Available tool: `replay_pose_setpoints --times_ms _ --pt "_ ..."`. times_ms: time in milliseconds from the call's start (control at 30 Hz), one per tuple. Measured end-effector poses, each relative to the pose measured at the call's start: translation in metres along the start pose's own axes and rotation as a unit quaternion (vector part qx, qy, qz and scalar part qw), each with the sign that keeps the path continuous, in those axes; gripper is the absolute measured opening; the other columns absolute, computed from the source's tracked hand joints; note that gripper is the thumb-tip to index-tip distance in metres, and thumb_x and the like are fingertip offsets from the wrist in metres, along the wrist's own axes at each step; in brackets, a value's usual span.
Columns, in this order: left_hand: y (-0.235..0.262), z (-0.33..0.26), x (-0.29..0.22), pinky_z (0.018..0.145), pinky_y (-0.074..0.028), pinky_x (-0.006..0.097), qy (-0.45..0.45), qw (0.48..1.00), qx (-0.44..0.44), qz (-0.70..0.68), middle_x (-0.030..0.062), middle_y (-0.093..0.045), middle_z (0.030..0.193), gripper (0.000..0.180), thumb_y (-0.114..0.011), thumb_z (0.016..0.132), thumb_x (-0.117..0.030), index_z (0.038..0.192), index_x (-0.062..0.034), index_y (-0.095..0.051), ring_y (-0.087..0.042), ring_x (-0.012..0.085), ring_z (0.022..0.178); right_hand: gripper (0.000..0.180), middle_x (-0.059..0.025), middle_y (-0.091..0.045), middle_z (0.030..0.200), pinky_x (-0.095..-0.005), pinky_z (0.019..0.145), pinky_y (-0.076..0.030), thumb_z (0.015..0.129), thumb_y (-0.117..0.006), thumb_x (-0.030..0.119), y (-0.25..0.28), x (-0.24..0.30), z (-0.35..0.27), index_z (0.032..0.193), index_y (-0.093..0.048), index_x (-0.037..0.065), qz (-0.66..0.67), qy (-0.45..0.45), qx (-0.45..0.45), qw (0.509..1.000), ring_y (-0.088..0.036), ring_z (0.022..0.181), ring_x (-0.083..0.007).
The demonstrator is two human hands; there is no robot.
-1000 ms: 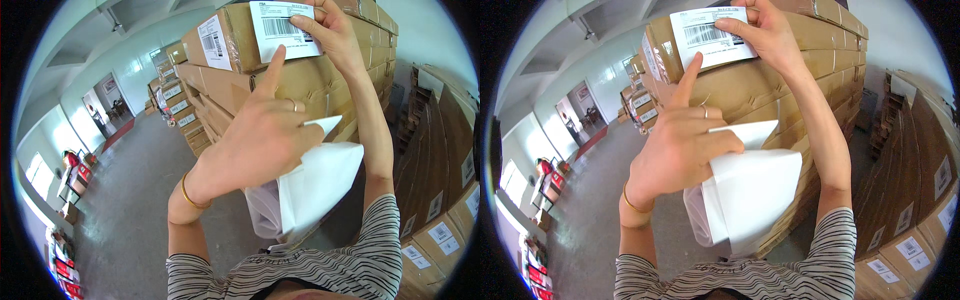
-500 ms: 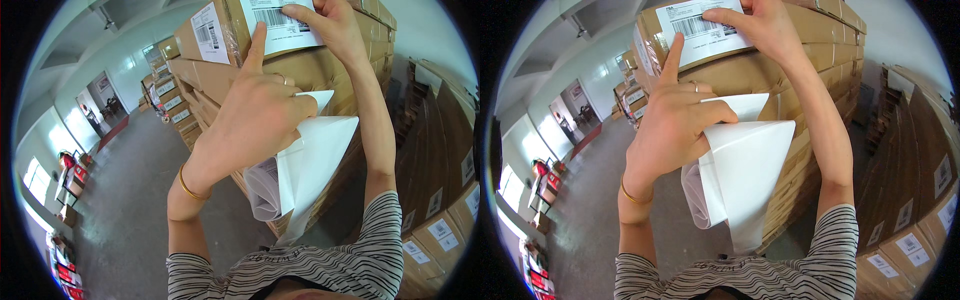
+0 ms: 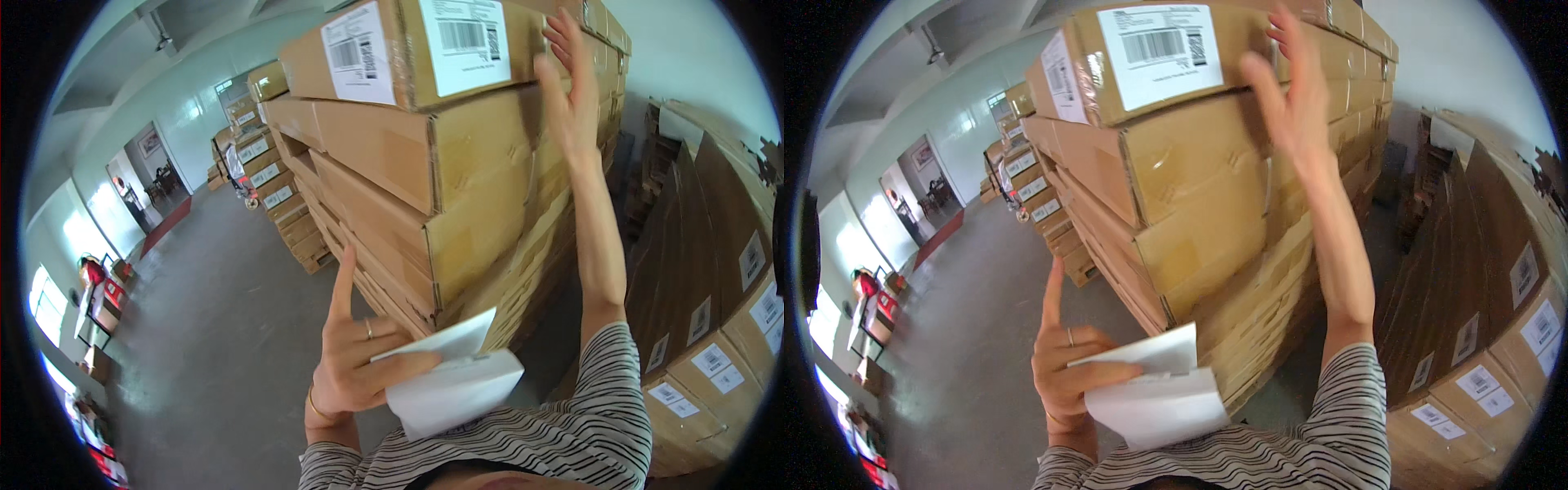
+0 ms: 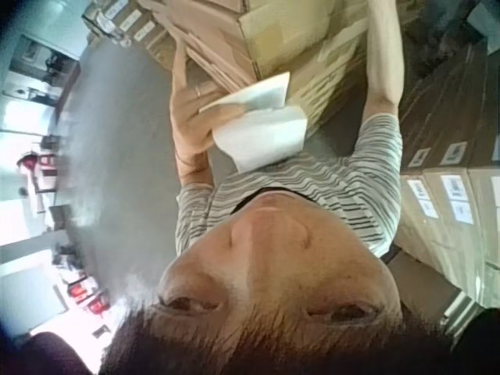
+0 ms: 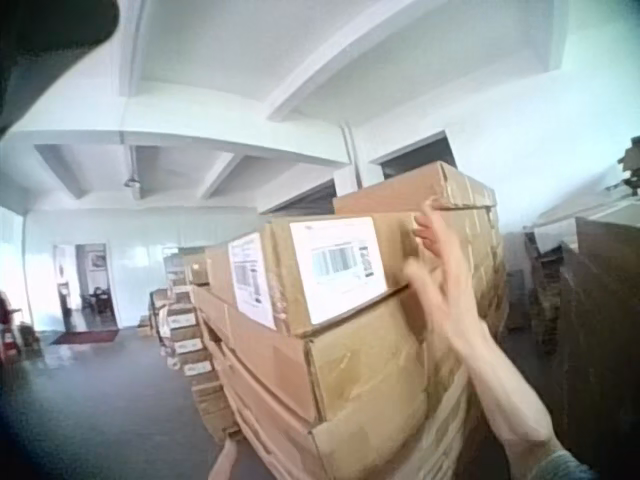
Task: The person peels barcode labels from a sheet and sticks them onto cardboard boxes by hand.
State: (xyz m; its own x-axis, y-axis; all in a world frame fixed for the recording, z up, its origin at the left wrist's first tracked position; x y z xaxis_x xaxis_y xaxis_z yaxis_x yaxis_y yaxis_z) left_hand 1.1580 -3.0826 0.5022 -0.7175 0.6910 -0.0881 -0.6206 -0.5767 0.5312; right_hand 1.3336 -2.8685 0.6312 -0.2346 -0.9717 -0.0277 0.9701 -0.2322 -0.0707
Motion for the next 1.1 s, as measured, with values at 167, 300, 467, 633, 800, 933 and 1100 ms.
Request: replay_pose_setpoints --times_ms 167,300,467,633,800,933,1100 --pt "0.017 -0.041 0.021 0.119 -0.022 0.067 0.09 0.994 -0.055 -0.02 -0.0033 -0.064 0.058 0.005 -0.074 0.075 -0.017 0.078 -0.0206 -0.075 -0.066 0.0101 0.062 0.084 -0.0217 -0.032 0.159 -0.0466 0.121 -0.022 0.101 -0.036 0.062 -0.046 0.029 -0.017 0.156 -0.025 0.0 -0.095 0.135 0.122 0.979 -0.029 0.148 -0.0338" --pt "0.031 -0.063 0.037 0.119 -0.025 0.063 0.124 0.988 -0.081 -0.031 -0.0021 -0.068 0.062 0.001 -0.075 0.073 -0.018 0.073 -0.0192 -0.075 -0.067 0.0109 0.063 0.096 -0.024 -0.007 0.166 -0.0434 0.124 -0.005 0.098 -0.023 0.071 -0.04 0.012 -0.008 0.158 -0.012 -0.003 -0.077 0.019 0.156 0.985 -0.003 0.154 -0.0377" --pt "0.042 -0.083 0.048 0.118 -0.029 0.061 0.128 0.984 -0.103 -0.063 -0.0004 -0.069 0.064 0.004 -0.077 0.07 -0.019 0.073 -0.0175 -0.075 -0.068 0.0134 0.064 0.097 -0.0227 -0.006 0.166 -0.044 0.124 -0.005 0.098 -0.03 0.072 -0.058 0.031 -0.007 0.159 -0.009 0.0 -0.105 -0.003 0.161 0.981 -0.003 0.154 -0.0354" --pt "0.054 -0.104 0.057 0.115 -0.033 0.059 0.148 0.981 -0.097 -0.079 0.0005 -0.069 0.064 0.006 -0.078 0.069 -0.019 0.073 -0.0171 -0.074 -0.068 0.0142 0.064 0.073 -0.0223 -0.048 0.146 -0.0499 0.117 -0.031 0.101 -0.039 0.06 -0.03 0.12 -0.046 0.142 -0.046 0.0 0.162 0.037 0.043 0.985 -0.044 0.138 -0.0368" --pt "0.063 -0.12 0.064 0.112 -0.038 0.057 0.175 0.978 -0.073 -0.091 -0.0006 -0.07 0.066 0.007 -0.079 0.069 -0.019 0.072 -0.0161 -0.073 -0.068 0.0149 0.064 0.052 -0.0181 -0.07 0.118 -0.0415 0.09 -0.054 0.091 -0.07 0.036 -0.082 0.185 -0.172 0.124 -0.064 -0.004 0.28 -0.124 0.432 0.848 -0.069 0.106 -0.0326" --pt "0.074 -0.129 0.066 0.11 -0.041 0.054 0.177 0.981 -0.054 -0.065 -0.0018 -0.07 0.068 0.009 -0.079 0.069 -0.017 0.073 -0.0153 -0.072 -0.067 0.0153 0.064 0.027 -0.0106 -0.073 0.102 -0.0303 0.079 -0.053 0.091 -0.073 0.014 -0.115 0.184 -0.225 0.114 -0.069 -0.001 0.368 -0.317 0.415 0.769 -0.069 0.092 -0.017" --pt "0.076 -0.142 0.077 0.108 -0.044 0.055 0.184 0.98 -0.044 -0.068 0.0006 -0.069 0.063 0.01 -0.08 0.064 -0.019 0.069 -0.0127 -0.074 -0.067 0.0165 0.063 0.009 -0.0039 -0.07 0.083 -0.0225 0.067 -0.049 0.093 -0.07 0.006 -0.127 0.195 -0.243 0.099 -0.072 0.0 0.319 -0.353 0.412 0.777 -0.062 0.075 -0.0058"
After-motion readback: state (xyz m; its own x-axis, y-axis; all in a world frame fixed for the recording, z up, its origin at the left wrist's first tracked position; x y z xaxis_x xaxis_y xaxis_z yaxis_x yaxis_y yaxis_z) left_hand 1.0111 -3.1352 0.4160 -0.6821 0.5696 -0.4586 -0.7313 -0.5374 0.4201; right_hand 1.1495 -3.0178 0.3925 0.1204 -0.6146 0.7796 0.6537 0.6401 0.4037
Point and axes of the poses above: each hand's wrist, its own z-axis towards the middle knuckle, its own y-axis out of the back of the hand, x = y × z, the point moved 9 cm from there along z, towards the middle knuckle
